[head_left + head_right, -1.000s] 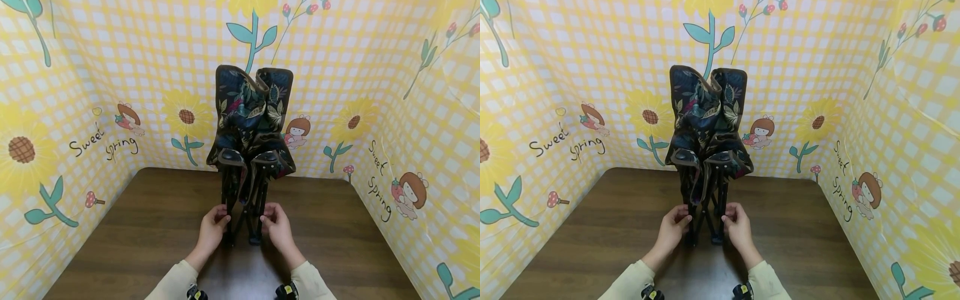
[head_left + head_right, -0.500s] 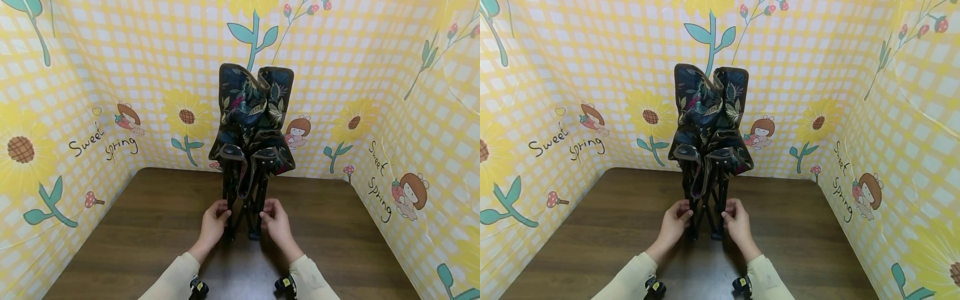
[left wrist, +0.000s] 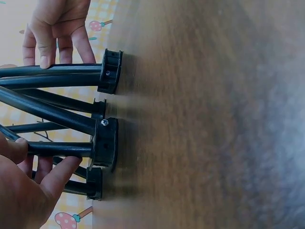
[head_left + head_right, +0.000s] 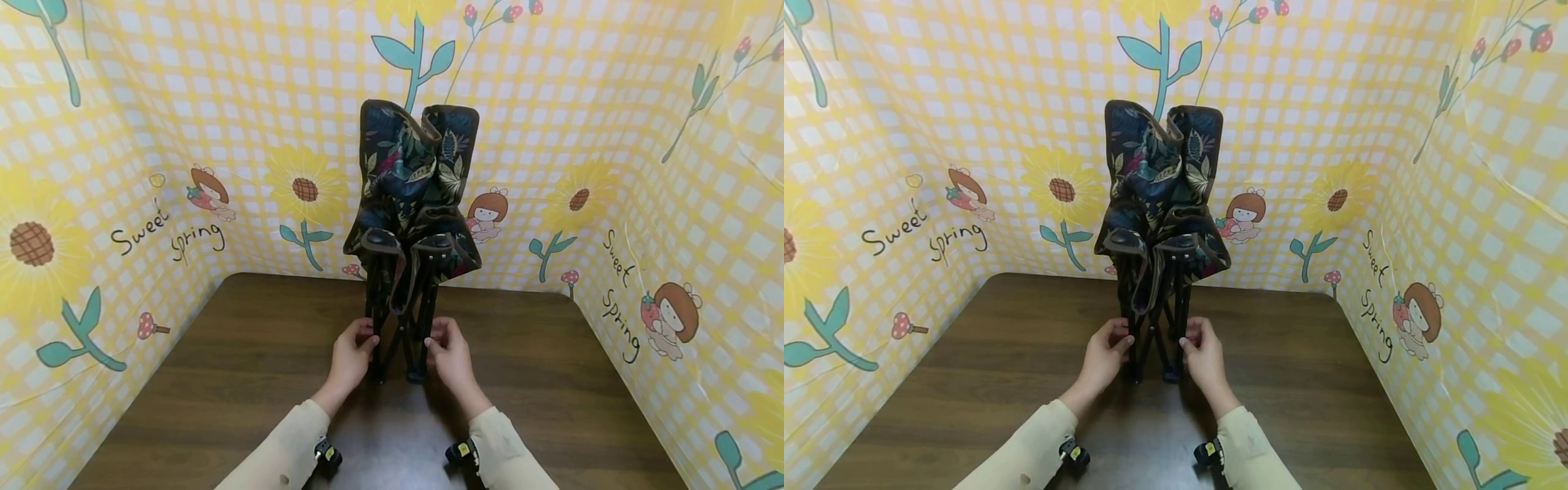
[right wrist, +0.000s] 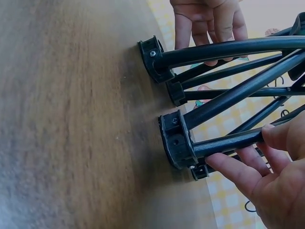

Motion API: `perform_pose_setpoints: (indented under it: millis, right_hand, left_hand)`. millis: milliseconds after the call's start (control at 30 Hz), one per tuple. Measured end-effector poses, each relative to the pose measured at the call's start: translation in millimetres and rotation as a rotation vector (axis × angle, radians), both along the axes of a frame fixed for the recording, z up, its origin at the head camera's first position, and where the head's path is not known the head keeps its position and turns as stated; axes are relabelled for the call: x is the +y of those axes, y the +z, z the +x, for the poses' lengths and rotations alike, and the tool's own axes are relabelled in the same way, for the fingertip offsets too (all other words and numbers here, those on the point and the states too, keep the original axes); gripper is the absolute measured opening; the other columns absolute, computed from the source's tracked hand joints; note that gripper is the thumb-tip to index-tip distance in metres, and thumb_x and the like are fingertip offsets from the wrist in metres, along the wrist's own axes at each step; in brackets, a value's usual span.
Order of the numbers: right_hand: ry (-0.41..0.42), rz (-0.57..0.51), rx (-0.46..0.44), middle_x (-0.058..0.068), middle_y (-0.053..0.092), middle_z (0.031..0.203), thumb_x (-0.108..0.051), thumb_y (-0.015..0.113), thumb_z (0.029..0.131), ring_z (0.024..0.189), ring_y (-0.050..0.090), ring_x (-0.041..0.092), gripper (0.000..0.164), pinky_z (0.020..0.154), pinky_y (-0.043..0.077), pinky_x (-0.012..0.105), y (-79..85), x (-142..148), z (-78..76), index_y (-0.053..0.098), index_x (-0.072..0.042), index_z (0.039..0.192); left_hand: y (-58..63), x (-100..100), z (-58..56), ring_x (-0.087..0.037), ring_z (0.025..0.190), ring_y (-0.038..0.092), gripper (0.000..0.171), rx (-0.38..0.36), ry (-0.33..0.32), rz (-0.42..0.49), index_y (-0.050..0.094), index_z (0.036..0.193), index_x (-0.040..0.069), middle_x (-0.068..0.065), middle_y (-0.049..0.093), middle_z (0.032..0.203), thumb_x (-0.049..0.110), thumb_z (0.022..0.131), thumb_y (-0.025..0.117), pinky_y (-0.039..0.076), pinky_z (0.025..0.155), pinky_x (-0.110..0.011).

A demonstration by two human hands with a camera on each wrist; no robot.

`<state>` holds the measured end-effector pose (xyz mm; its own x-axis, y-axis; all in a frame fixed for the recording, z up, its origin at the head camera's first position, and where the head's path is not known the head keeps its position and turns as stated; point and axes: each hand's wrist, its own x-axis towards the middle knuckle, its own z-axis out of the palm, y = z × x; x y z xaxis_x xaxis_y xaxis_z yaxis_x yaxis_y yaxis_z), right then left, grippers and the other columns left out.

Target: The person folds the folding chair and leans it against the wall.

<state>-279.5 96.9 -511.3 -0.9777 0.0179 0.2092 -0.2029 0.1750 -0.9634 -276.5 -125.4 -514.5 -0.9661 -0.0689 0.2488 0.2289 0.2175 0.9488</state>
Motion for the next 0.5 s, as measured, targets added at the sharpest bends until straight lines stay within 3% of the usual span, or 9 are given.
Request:
perform_pose_setpoints:
  millis: [233, 400, 500]
  right_hand:
    - [0.009, -0.022, -0.007, 0.023, 0.061, 0.111, 0.006, 0.065, 0.096, 0.088, 0.062, 0.021, 0.035, 0.070, 0.061, 0.058, -0.7, 0, -7.1, 0.056, -0.010, 0.125]
    - [0.009, -0.038, -0.007, 0.023, 0.061, 0.110, 0.006, 0.066, 0.095, 0.087, 0.062, 0.021, 0.036, 0.069, 0.061, 0.057, -2.0, 0, -11.7, 0.056, -0.008, 0.126]
    - [0.002, -0.043, -0.016, 0.022, 0.062, 0.110, 0.006, 0.067, 0.094, 0.086, 0.061, 0.019, 0.038, 0.068, 0.062, 0.054, -1.7, -1, -14.8, 0.056, -0.007, 0.127]
  left_hand:
    - [1.2, -2, -6.4, -0.043, 0.087, 0.067, 0.028, 0.009, -0.017, -0.005, 0.065, 0.124, 0.005, -0.017, 0.070, 0.110, 0.000, 0.097, 0.067, 0.057, 0.061, -0.028]
    - [0.0, -3, -12.5, -0.042, 0.084, 0.067, 0.028, 0.010, -0.028, -0.013, 0.065, 0.124, 0.006, -0.018, 0.071, 0.111, 0.000, 0.097, 0.067, 0.057, 0.059, -0.027]
    - [-0.5, -3, -16.3, -0.036, 0.084, 0.067, 0.028, 0.020, -0.033, -0.020, 0.065, 0.124, 0.005, -0.019, 0.070, 0.111, -0.001, 0.097, 0.067, 0.057, 0.059, -0.028]
